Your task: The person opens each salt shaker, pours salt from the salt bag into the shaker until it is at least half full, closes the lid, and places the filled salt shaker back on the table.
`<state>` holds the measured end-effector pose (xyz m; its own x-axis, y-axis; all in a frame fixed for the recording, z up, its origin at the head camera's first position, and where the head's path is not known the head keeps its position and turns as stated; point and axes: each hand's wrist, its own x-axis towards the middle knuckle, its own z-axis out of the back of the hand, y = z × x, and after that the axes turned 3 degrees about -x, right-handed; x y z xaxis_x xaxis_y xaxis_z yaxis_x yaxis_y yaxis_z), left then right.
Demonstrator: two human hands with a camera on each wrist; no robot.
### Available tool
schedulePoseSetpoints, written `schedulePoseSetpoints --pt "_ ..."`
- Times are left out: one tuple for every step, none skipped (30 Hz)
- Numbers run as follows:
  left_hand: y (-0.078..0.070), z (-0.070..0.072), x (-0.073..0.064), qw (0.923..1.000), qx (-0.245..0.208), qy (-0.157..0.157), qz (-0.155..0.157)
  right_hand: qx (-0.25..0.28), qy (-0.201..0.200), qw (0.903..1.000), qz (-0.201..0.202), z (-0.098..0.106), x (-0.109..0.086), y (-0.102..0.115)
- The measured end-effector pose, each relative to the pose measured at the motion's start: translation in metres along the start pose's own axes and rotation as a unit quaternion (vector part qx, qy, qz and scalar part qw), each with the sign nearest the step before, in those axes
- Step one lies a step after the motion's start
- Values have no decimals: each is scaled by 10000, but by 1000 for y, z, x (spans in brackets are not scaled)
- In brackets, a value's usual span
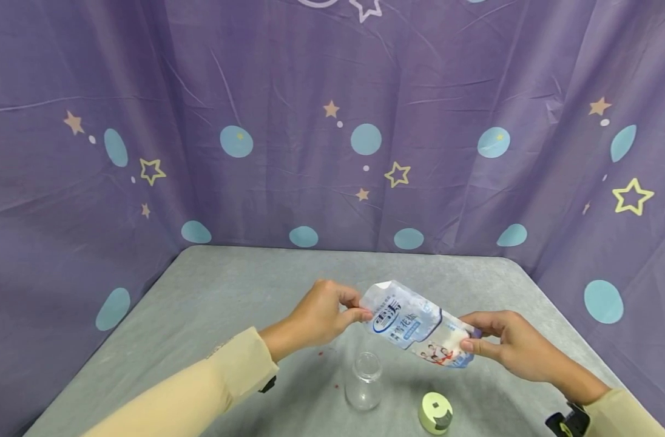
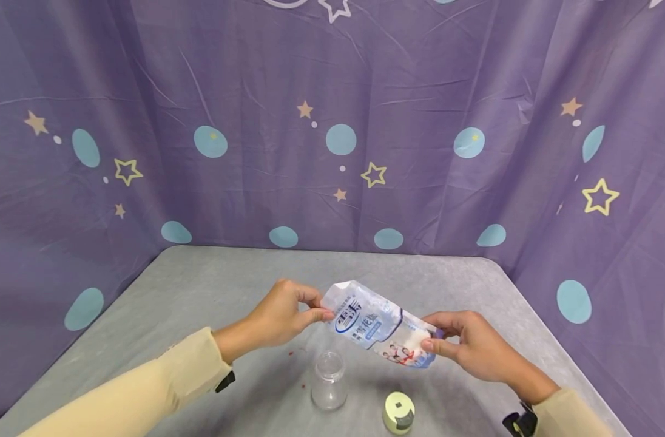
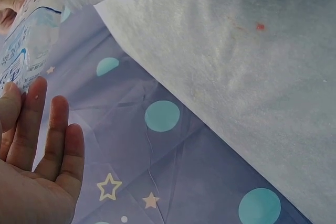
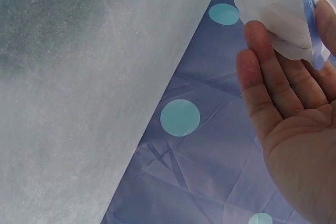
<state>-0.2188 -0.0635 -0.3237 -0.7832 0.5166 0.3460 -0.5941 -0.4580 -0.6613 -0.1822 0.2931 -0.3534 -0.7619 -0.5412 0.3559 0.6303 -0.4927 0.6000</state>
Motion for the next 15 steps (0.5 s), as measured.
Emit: schedulePoseSetpoints --pt "0 0 0 10000 -3 -6 -19 -4 12 10000 10 1 0 1" --pt "0 0 -1 10000 -6 -11 -31 -2 17 10000 -7 1 0 1" --pt "0 0 -1 10000 -5 -15 -47 2 24 10000 -29 2 0 2" --pt "0 0 -2 10000 6 -20 -61 1 35 10000 -47 2 0 2" --pt "0 0 -2 10000 4 -21 -71 -1 43 10000 -75 3 0 3" --pt "0 0 -3 10000 -9 -19 -77 0 45 9999 -112 3 0 3" --pt "0 0 -4 10000 -22 -11 -66 0 51 9999 -156 4 0 4" --pt "1 0 -4 10000 -38 0 -55 8 62 9998 -200 4 0 5" --pt "1 -1 -5 10000 -69 11 -44 11 84 9997 -213 5 0 5" --pt "1 -1 -6 9999 -108 26 -16 24 104 9996 -243 6 -1 6" --pt "1 -1 -6 9999 -148 44 23 43 118 9996 -269 7 -1 6" --pt "1 -1 -7 9998 -199 62 58 59 134 9995 -287 7 -1 7" --pt "1 -2 -8 9996 -240 72 97 80 161 9994 -286 8 -1 7" --pt "1 -2 -9 9994 -289 85 138 94 175 9994 -278 8 -1 8" --pt "1 -2 -9 9994 -302 83 148 102 179 9994 -275 9 -1 8"
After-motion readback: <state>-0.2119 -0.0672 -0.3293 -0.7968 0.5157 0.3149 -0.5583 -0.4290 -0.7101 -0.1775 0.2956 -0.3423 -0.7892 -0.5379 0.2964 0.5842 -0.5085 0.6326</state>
